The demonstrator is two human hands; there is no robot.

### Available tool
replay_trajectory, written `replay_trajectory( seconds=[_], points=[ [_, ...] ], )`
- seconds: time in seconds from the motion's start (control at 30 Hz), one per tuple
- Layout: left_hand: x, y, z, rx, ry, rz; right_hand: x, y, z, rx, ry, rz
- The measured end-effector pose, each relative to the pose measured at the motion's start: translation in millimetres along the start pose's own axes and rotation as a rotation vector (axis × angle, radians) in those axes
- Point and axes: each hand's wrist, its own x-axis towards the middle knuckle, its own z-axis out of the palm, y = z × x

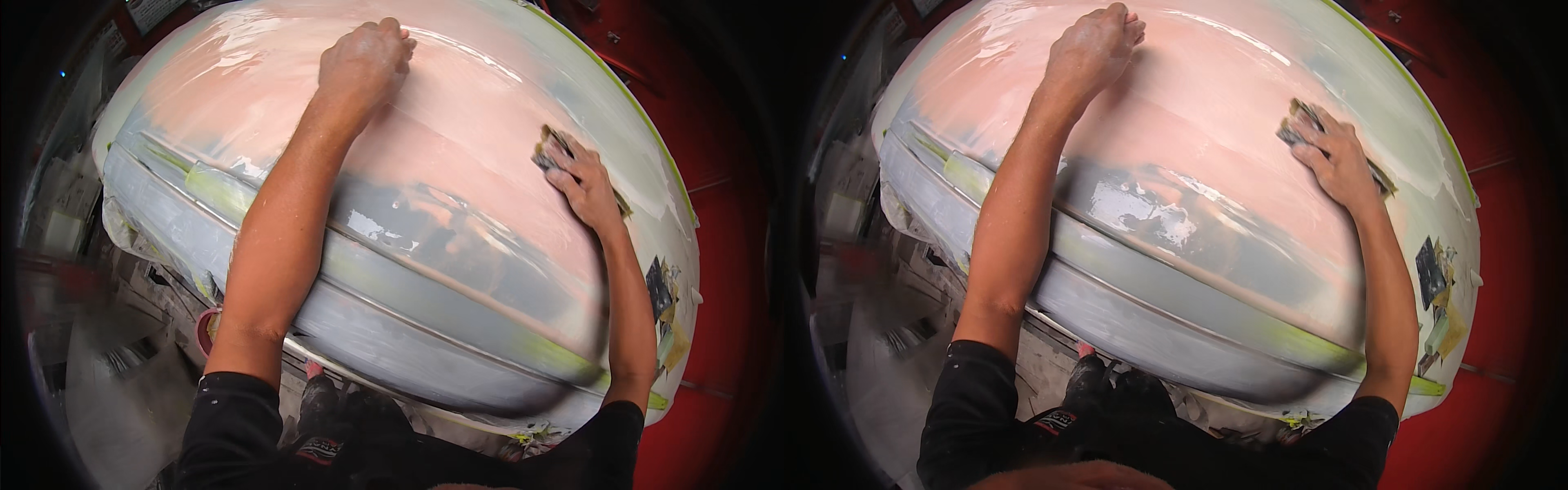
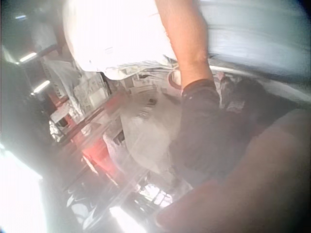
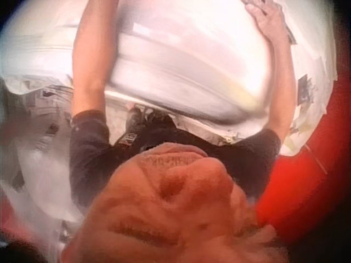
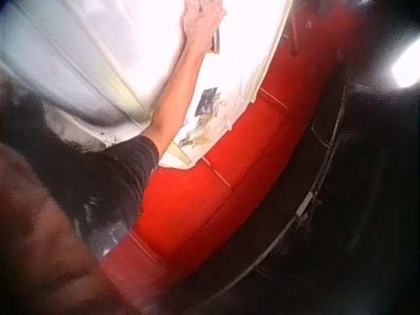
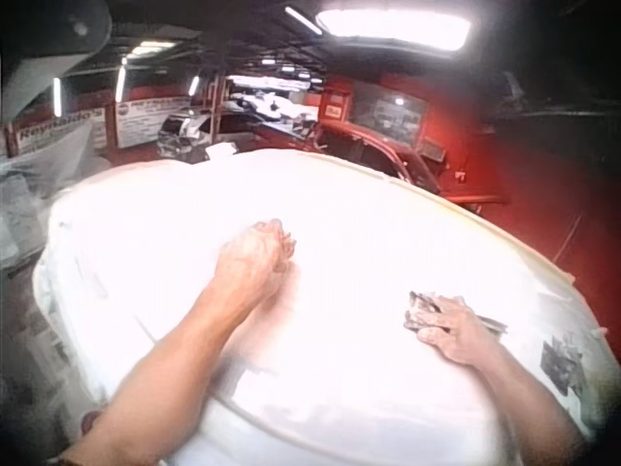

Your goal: The person sands a car hood covered with a pink filler compound using a sanding block. They repeatedly wipe the surface with a pink cloth to remove dust and check the smoothness. The hood is masked with plastic and tape to protect surrounding areas.

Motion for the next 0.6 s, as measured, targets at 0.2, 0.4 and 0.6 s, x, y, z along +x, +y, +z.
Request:
replay_trajectory(
  seconds=[0.2,0.4,0.6],
  points=[
    [8,-27,11,0.074,0.026,0.075,117,-32,30,0.019,-0.016,-0.089],
    [14,-57,25,0.206,0.045,0.215,-49,48,-9,-0.008,0.042,0.045],
    [-1,-6,5,0.040,0.027,-0.004,25,23,11,-0.028,0.000,0.044]
  ],
)
